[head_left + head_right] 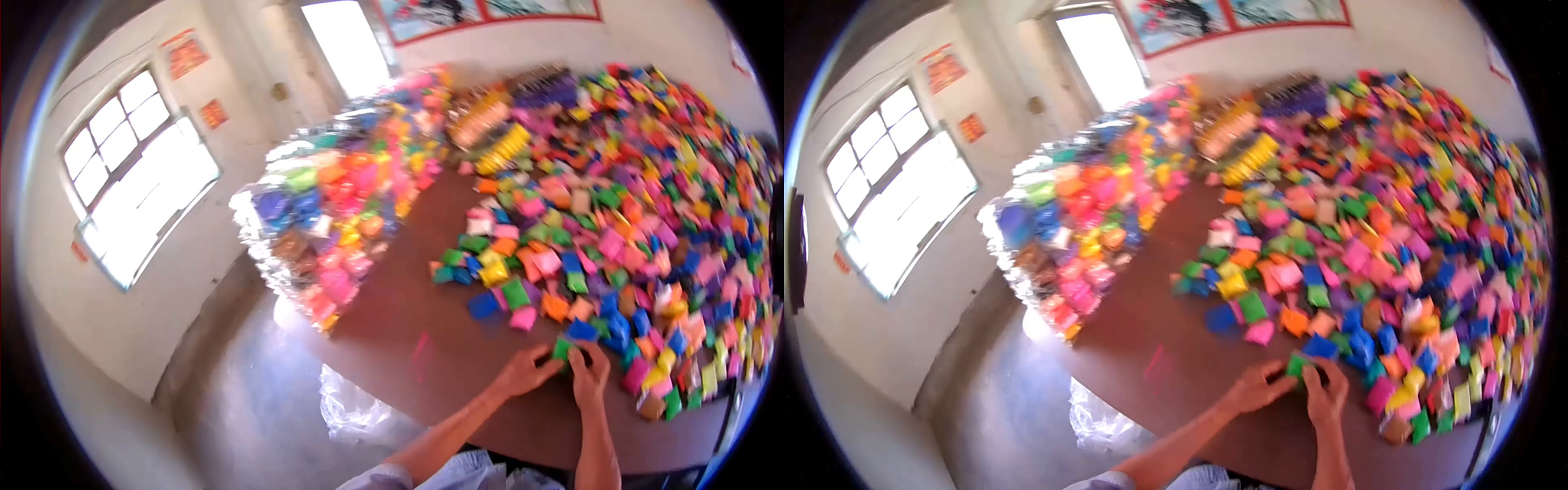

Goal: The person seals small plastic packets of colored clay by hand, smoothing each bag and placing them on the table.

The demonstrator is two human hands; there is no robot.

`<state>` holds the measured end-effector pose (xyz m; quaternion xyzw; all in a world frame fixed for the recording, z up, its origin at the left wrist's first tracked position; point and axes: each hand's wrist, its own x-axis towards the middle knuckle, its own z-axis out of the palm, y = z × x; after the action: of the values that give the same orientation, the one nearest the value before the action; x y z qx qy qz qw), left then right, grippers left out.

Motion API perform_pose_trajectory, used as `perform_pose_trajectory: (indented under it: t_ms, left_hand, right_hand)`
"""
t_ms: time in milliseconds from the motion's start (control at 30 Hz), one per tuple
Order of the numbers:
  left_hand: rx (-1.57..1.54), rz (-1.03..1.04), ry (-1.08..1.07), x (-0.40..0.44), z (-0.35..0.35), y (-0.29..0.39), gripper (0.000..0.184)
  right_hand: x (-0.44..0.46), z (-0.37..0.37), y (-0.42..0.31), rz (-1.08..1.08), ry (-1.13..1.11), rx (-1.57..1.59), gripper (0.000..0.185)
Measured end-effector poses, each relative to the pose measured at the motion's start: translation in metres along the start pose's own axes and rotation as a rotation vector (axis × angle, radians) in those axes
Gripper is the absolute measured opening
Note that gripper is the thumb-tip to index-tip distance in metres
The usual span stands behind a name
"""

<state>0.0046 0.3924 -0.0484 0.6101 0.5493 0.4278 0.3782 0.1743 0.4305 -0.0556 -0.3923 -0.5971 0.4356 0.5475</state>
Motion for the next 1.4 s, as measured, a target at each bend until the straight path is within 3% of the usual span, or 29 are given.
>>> perform_pose_trajectory:
  t_ms: [100, 267, 333, 433, 567, 867, 933, 1200, 1400]
  left_hand:
    - [0.178, -0.182, -0.023, 0.001, -0.009, 0.028, 0.027]
    - [0.113, -0.138, -0.001, 0.003, -0.004, 0.016, 0.02]
    - [-0.1, -0.136, 0.021, 0.004, -0.001, 0.015, 0.017]
    - [-0.176, -0.152, 0.029, 0.001, 0.0, 0.026, 0.017]
    - [-0.073, -0.208, -0.005, 0.001, -0.005, 0.013, 0.019]
    - [-0.163, -0.072, 0.028, 0.002, 0.001, 0.015, 0.021]
    - [-0.351, -0.105, 0.052, 0.0, 0.003, 0.019, 0.021]
    - [-0.246, -0.101, 0.16, 0.002, 0.005, -0.008, 0.011]
    - [-0.311, -0.129, 0.121, 0.0, 0.003, -0.003, 0.017]
  right_hand:
    - [-0.002, -0.006, -0.013, 0.207, -0.03, 0.049, 0.018]
    - [-0.003, -0.007, 0.003, 0.204, -0.023, 0.048, 0.018]
    - [0.0, -0.007, -0.004, 0.178, -0.053, 0.12, 0.018]
    - [0.001, -0.008, -0.003, 0.16, -0.063, 0.117, 0.017]
    - [-0.002, -0.003, 0.002, 0.166, -0.07, 0.131, 0.018]
    - [0.0, -0.008, -0.008, 0.193, -0.146, 0.178, 0.018]
    - [-0.002, -0.007, -0.003, 0.181, -0.124, 0.091, 0.017]
    - [-0.002, -0.005, -0.009, 0.125, -0.173, 0.011, 0.014]
    - [-0.002, -0.003, -0.003, 0.098, -0.149, 0.008, 0.011]
